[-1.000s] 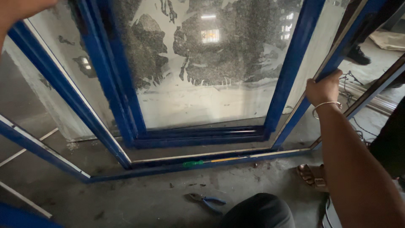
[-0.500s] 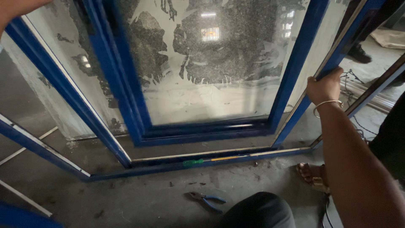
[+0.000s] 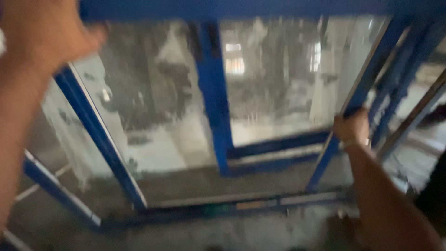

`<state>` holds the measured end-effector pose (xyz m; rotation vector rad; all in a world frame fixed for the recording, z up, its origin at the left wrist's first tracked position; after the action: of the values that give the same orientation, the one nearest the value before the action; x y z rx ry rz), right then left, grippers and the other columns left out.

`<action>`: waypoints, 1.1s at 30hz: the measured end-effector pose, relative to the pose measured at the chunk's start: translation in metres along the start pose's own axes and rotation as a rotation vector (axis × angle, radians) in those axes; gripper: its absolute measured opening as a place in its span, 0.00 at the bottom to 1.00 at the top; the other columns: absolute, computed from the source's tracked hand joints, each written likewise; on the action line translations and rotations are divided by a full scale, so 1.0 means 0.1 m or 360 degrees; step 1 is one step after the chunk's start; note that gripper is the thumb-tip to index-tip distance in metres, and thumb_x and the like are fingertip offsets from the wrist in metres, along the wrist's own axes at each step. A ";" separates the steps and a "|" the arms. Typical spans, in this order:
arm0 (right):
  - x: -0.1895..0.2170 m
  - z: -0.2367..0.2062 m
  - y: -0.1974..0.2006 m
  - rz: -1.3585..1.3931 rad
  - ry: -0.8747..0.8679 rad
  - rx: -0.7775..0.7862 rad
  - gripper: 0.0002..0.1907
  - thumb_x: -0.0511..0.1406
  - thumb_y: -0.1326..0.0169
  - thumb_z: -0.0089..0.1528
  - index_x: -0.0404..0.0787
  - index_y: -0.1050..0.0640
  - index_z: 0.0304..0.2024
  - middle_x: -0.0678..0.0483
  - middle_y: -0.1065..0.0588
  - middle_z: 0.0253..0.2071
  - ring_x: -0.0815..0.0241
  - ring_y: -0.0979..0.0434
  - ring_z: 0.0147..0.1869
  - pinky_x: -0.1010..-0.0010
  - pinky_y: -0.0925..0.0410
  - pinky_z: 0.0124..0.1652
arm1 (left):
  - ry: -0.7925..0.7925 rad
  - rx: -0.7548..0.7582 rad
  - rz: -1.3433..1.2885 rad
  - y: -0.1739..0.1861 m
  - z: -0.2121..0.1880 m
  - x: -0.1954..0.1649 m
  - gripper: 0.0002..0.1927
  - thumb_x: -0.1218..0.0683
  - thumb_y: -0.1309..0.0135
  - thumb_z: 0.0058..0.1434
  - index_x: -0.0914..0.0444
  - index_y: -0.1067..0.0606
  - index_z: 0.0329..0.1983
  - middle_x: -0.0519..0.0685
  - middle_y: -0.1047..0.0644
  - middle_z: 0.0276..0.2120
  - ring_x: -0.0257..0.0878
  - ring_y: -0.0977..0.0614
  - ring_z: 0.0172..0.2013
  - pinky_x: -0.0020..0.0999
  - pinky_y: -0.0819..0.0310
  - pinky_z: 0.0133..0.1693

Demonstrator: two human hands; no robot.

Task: The person sits on the floor of a workshop and fits white plastic gasket strips into the channels of blue aluminum window frames. They use a screwdriver to press and align the strips along the frame edges, use a power drill on the frame, and reposition the frames to work on different sides.

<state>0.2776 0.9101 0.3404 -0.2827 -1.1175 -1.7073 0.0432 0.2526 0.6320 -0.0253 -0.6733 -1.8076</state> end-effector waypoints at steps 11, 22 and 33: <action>0.02 0.24 -0.43 -0.0075 -0.0119 0.0024 0.46 0.47 0.37 0.54 0.38 0.38 0.70 0.30 0.27 0.57 0.29 0.26 0.61 0.46 0.30 0.58 | 0.0332 0.0090 -0.0200 -0.25 0.18 -0.16 0.32 0.43 0.38 0.54 0.45 0.29 0.64 0.49 0.28 0.61 0.46 0.32 0.64 0.53 0.46 0.66; 0.12 0.36 -0.88 -0.0212 -0.0215 0.0063 0.36 0.48 0.38 0.56 0.41 0.30 0.63 0.33 0.26 0.58 0.30 0.24 0.60 0.47 0.29 0.58 | 0.0453 0.0220 -0.0171 -0.71 0.24 -0.20 0.37 0.45 0.39 0.55 0.43 0.36 0.69 0.45 0.32 0.64 0.43 0.36 0.68 0.63 0.45 0.62; 0.62 0.52 -1.11 -0.0149 -0.0152 0.0138 0.29 0.44 0.38 0.56 0.41 0.25 0.58 0.38 0.24 0.57 0.34 0.24 0.60 0.48 0.29 0.57 | 0.0344 0.0170 -0.0135 -1.29 0.52 -0.30 0.25 0.49 0.52 0.64 0.46 0.33 0.67 0.46 0.29 0.63 0.46 0.32 0.64 0.64 0.39 0.57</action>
<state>0.1403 0.9161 0.3489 -0.2632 -1.2889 -1.7368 -0.0764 0.3264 0.6095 0.2700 -0.6227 -1.8209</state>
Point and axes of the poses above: each hand's wrist, its own z-axis towards the middle knuckle, its own y-axis out of the back of the hand, x = y × z, the point moved 9 cm from there along z, towards the middle knuckle
